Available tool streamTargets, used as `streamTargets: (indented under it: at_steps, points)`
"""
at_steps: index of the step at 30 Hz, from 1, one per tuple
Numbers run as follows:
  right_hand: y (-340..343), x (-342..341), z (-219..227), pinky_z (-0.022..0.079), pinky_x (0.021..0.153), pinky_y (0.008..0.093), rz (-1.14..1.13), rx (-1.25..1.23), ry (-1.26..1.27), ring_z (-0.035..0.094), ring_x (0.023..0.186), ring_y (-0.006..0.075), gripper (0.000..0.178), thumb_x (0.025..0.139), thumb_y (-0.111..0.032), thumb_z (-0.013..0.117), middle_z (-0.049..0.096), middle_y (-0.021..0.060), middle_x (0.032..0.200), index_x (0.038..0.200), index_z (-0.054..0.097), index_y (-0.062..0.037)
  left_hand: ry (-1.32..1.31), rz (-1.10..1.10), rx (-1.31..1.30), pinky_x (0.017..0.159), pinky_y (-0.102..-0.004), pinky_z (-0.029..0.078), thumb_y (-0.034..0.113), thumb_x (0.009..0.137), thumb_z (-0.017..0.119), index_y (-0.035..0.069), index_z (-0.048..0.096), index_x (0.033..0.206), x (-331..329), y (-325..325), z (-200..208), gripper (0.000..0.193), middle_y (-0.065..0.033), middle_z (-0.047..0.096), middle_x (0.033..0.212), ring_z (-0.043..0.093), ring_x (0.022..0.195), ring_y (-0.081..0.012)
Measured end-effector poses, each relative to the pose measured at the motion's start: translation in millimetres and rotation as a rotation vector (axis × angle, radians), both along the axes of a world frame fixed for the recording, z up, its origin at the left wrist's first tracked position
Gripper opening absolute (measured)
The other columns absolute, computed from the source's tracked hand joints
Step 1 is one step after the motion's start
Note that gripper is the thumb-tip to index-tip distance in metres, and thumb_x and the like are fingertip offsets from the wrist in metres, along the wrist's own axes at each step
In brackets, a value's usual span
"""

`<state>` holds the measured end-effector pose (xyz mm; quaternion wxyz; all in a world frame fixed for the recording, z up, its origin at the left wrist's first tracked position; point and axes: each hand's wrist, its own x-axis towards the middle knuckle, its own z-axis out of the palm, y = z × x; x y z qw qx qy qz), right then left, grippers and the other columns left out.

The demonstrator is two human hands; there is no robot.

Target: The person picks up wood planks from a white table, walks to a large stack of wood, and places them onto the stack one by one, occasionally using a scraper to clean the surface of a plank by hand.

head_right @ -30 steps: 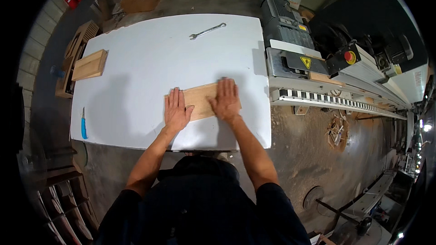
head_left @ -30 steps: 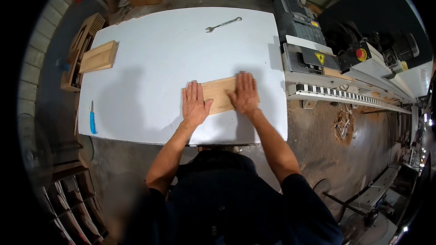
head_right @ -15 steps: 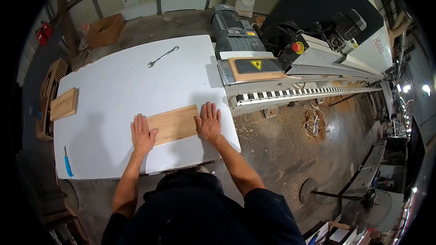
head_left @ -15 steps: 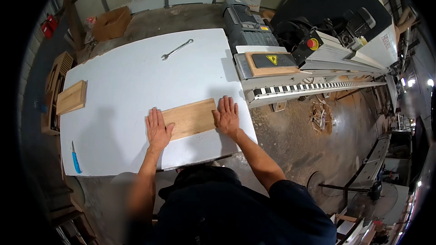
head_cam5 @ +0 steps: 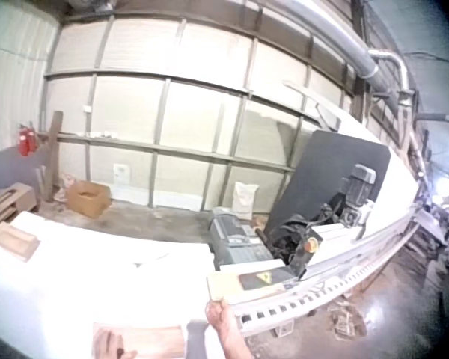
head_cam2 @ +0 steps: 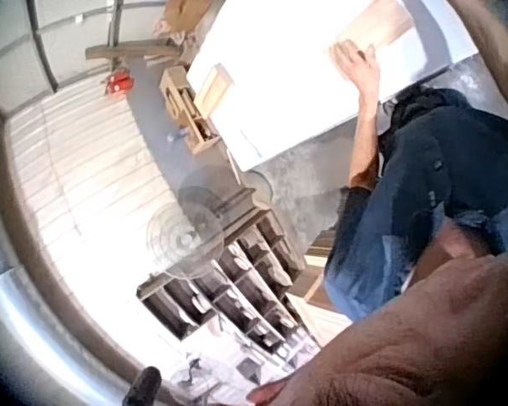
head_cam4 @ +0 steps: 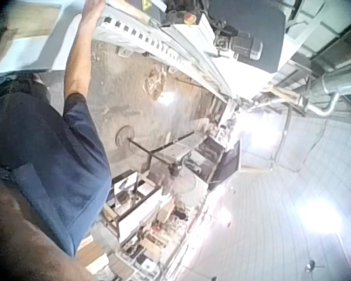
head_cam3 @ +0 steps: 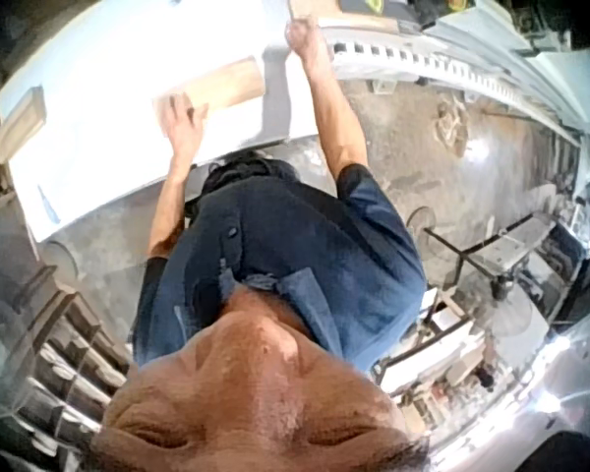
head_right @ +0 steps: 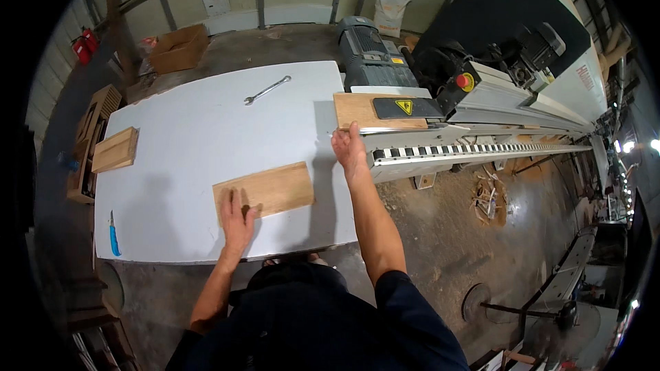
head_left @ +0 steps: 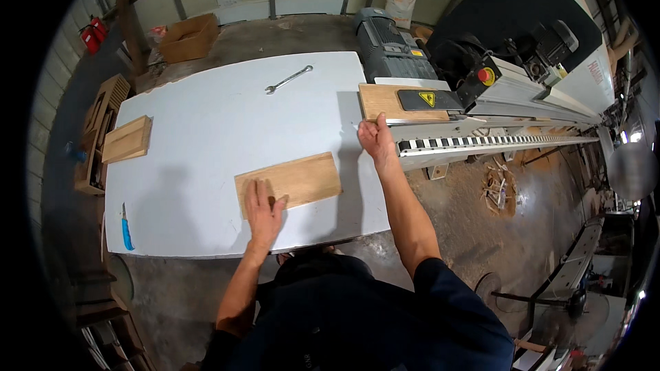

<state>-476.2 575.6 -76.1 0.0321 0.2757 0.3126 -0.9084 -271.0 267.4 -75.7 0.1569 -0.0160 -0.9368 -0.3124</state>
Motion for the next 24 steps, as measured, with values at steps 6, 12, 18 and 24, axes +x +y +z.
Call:
streamTargets:
  at_steps: [6, 12, 18, 24]
  points:
    - [4.0, -11.9, -3.5, 0.053, 0.057, 0.0312, -0.038, -0.032, -0.003, 0.053, 0.054, 0.0207, 0.030, 0.096, -0.034, 0.052, 0.057, 0.0061, 0.066, 0.088, 0.056, -0.0051, -0.064, -0.117, 0.270, 0.096, -0.0421, 0.042, 0.024, 0.086, 0.062, 0.000, 0.044, 0.131, 1.7, 41.7, 28.8, 0.054, -0.0251, 0.043, 0.133, 0.049, 0.115, -0.0400]
    - [-93.9, 105.4, 5.6, 0.049, 0.056, 0.0344, 0.188, 0.312, 0.094, 0.056, 0.058, 0.0207, 0.020, 0.093, -0.019, 0.058, 0.059, 0.0075, 0.067, 0.079, 0.056, -0.0037, -0.055, -0.131, 0.834, 0.065, -0.0283, 0.050, 0.016, 0.089, 0.063, -0.003, 0.049, 0.122, -18.9, 59.1, 15.0, 0.040, -0.0127, 0.066, 0.091, 0.063, 0.073, -0.0208]
    - [-153.6, 198.8, 26.4, 0.051, 0.054, 0.0298, 0.473, 0.198, -0.119, 0.061, 0.061, 0.0190, 0.014, 0.090, -0.016, 0.061, 0.064, 0.0091, 0.076, 0.086, 0.058, -0.0024, -0.380, 0.019, 1.490, 0.077, -0.0295, 0.050, 0.008, 0.088, 0.061, 0.002, 0.053, 0.116, -18.2, 34.6, 2.7, 0.029, -0.0073, 0.062, 0.104, 0.060, 0.090, -0.0162]
    - [-114.4, 167.8, 8.9, 0.048, 0.059, 0.0307, 0.438, 0.317, -0.118, 0.059, 0.061, 0.0185, 0.020, 0.095, -0.024, 0.054, 0.065, 0.0086, 0.075, 0.094, 0.059, -0.0039, -0.420, 0.033, 1.430, 0.087, -0.0315, 0.046, 0.002, 0.088, 0.057, -0.001, 0.052, 0.119, -8.1, -25.4, 2.8, 0.032, -0.0096, 0.063, 0.108, 0.058, 0.096, -0.0157]
